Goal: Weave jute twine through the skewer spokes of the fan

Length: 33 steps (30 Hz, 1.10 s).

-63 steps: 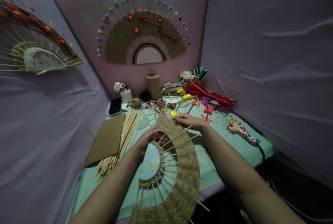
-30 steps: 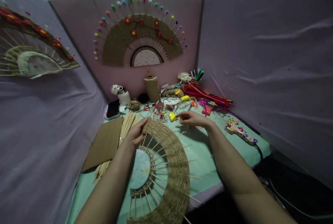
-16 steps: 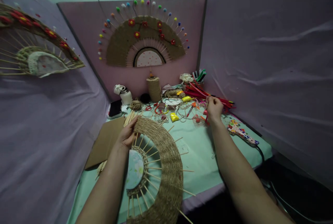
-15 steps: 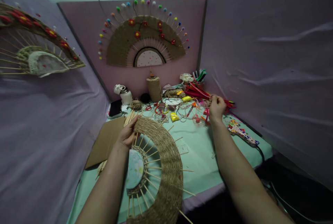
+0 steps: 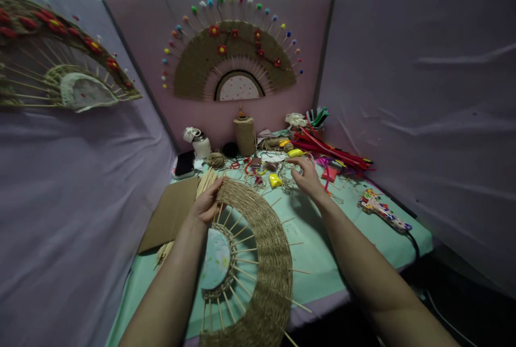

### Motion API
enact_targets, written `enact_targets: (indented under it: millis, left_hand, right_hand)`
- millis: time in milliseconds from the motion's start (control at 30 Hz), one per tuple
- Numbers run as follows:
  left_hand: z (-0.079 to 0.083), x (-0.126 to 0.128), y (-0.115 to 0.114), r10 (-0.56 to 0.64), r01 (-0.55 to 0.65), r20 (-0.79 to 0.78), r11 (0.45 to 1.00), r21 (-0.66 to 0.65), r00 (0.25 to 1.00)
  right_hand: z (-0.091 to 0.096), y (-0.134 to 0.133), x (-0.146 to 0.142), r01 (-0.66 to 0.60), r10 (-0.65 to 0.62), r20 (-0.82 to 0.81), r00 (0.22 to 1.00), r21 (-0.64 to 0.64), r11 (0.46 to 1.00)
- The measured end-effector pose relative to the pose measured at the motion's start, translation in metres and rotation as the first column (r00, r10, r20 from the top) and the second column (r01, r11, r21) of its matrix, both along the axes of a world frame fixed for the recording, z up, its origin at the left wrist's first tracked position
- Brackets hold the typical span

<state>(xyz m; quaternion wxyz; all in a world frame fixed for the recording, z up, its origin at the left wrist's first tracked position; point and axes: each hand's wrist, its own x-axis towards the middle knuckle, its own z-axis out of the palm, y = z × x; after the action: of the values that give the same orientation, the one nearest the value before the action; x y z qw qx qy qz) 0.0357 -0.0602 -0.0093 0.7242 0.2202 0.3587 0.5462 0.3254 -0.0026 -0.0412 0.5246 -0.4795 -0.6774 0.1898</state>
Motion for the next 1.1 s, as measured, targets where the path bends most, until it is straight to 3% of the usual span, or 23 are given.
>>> enact_targets:
  millis: [67,133,233,300,367,433,500,567,767,900,1100]
  left_hand:
    - [-0.002,0.001,0.000,-0.014,0.014,0.003,1.000,0.006,1.000]
    - [-0.004,0.002,0.001,-0.027,0.027,0.006,1.000,0.009,1.000]
    - [-0.006,0.002,0.001,-0.040,0.040,0.012,0.999,0.011,0.999]
    - [-0.007,0.003,0.002,-0.040,0.039,0.012,0.999,0.016,0.999]
    - [-0.007,0.003,0.001,-0.042,0.042,0.008,0.999,0.029,0.999]
    - [-0.008,0.002,0.001,-0.053,0.053,-0.001,0.997,0.051,0.999]
    - [-0.009,0.002,0.001,-0.066,0.066,-0.011,0.996,0.067,0.998]
    - [-0.010,0.002,0.002,-0.062,0.063,-0.019,0.996,0.064,0.998]
    - [-0.014,0.001,0.002,-0.019,0.024,-0.063,0.997,0.067,0.998]
    - [-0.016,0.002,0.003,-0.033,0.038,-0.065,0.997,0.074,0.997]
    - [-0.016,0.003,0.004,-0.034,0.038,-0.083,0.998,0.047,0.996]
  right_hand:
    - [0.003,-0.009,-0.022,-0.276,0.263,-0.153,0.953,-0.068,0.959]
    - [0.002,-0.016,-0.045,-0.516,0.473,-0.257,0.843,-0.136,0.846]
    - [-0.009,-0.022,-0.071,-0.729,0.651,-0.354,0.672,-0.158,0.666]
    - [-0.016,-0.024,-0.080,-0.786,0.679,-0.417,0.604,-0.174,0.593]
    - [-0.018,-0.027,-0.080,-0.766,0.638,-0.445,0.628,-0.213,0.606]
    - [-0.015,-0.029,-0.073,-0.697,0.572,-0.422,0.703,-0.248,0.673]
    - [-0.009,-0.032,-0.063,-0.634,0.536,-0.358,0.764,-0.268,0.725]
    - [-0.002,-0.034,-0.054,-0.603,0.540,-0.270,0.797,-0.293,0.742]
    - [0.013,-0.036,-0.036,-0.549,0.560,-0.055,0.827,-0.297,0.781]
    - [0.017,-0.034,-0.029,-0.526,0.530,-0.050,0.846,-0.232,0.818]
    - [0.022,-0.036,-0.022,-0.531,0.523,-0.093,0.847,-0.162,0.832]
